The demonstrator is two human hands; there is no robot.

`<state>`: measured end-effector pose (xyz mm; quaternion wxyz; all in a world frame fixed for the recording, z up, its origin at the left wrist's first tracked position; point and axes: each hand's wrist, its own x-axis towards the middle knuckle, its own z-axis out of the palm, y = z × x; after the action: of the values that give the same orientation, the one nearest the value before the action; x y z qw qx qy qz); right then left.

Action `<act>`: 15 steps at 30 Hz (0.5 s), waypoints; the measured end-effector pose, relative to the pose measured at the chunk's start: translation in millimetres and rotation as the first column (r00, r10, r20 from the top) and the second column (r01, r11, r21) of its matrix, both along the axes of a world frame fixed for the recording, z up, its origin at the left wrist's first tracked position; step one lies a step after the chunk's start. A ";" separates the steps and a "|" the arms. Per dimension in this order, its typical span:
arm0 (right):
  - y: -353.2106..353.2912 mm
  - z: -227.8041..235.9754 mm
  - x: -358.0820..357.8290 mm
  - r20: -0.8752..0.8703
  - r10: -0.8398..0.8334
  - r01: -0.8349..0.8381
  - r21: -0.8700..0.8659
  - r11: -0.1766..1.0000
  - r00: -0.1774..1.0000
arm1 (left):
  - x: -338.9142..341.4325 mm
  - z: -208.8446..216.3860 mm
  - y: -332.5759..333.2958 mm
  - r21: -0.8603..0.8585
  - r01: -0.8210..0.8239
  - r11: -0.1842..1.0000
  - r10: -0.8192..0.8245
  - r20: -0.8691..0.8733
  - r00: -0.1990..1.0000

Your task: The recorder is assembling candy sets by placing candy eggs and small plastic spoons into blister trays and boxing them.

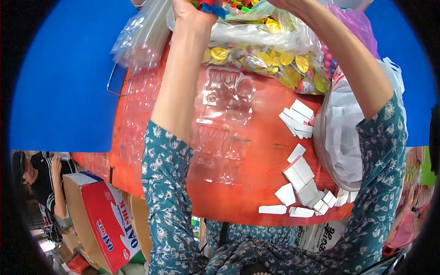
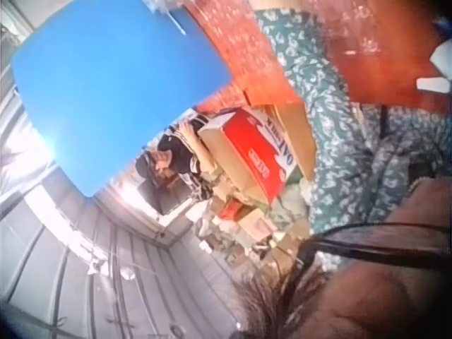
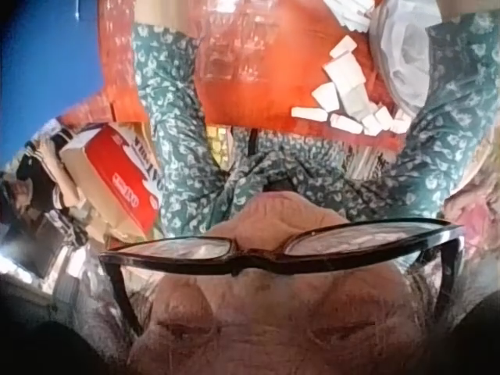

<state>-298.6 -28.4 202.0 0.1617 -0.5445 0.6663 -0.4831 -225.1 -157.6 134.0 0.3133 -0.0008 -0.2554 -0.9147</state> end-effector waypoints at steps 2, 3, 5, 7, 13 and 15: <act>12.2 -0.2 15.8 0.000 0.125 -0.125 0.090 0.988 0.992 | 28.8 12.8 34.6 0.007 0.064 0.998 -0.064 0.034 0.997; 13.6 -3.1 26.7 0.072 0.281 -0.282 0.008 0.959 0.957 | 44.3 6.5 35.9 -0.084 -0.009 0.996 0.014 0.065 0.998; 24.1 -3.1 40.2 0.022 0.347 -0.348 0.092 0.933 0.938 | 67.9 -9.3 43.1 -0.089 -0.192 0.977 0.208 0.245 0.947; 42.5 6.9 59.9 -0.105 0.396 -0.369 0.211 0.905 0.912 | 98.7 -14.6 60.5 -0.127 -0.286 0.950 0.313 0.413 0.856; 72.4 5.2 105.8 0.148 0.473 -0.489 0.404 0.773 0.869 | 181.9 -37.8 83.5 0.066 -0.093 0.993 0.055 0.434 0.899; 84.2 13.1 119.0 0.019 0.366 -0.332 0.470 0.818 0.930 | 193.1 -40.2 94.2 0.154 -0.091 0.984 0.016 0.433 0.901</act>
<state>-179.6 55.8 215.1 0.3488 -0.6195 0.6567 -0.2515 -31.9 -63.5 93.8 0.2731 0.2348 -0.2390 -0.9018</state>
